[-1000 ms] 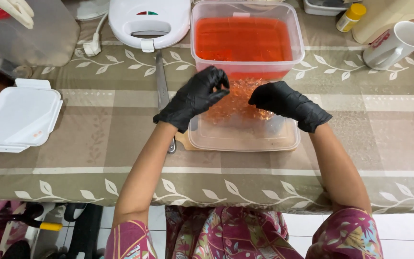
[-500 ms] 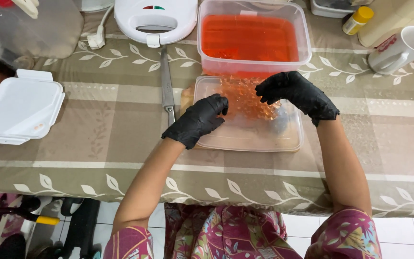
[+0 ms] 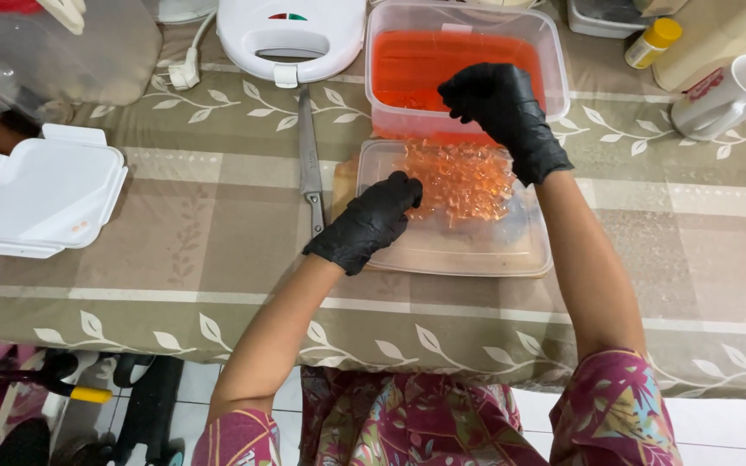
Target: The person is manually shredding orange jelly strips into smaller pieces using their hands.
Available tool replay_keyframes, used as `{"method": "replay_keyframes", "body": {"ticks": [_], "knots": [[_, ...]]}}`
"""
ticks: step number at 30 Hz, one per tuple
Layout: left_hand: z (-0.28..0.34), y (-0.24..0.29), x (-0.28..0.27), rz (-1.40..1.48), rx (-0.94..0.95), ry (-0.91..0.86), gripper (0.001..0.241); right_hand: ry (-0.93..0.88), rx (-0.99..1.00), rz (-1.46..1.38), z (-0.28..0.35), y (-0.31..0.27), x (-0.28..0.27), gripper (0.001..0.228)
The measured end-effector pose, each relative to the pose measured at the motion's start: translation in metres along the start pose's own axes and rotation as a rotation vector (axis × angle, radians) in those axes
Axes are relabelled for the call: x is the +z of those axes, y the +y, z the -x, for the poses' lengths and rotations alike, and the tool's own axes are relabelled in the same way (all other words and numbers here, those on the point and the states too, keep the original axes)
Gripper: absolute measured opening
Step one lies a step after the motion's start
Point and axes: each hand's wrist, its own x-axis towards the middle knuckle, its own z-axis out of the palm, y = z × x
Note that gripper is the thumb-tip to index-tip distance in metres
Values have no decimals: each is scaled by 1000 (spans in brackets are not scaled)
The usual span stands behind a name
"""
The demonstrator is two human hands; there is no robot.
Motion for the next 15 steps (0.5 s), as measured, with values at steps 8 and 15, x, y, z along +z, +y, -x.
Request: {"method": "replay_keyframes", "body": {"ticks": [8,15], "knots": [[-1,-5,-2,39,31,-5,31,78,117,137,-11,-21,28,14],[-5,13,-33,151,-93,-78,37,65,126,131,-20,-2,29,20]]}}
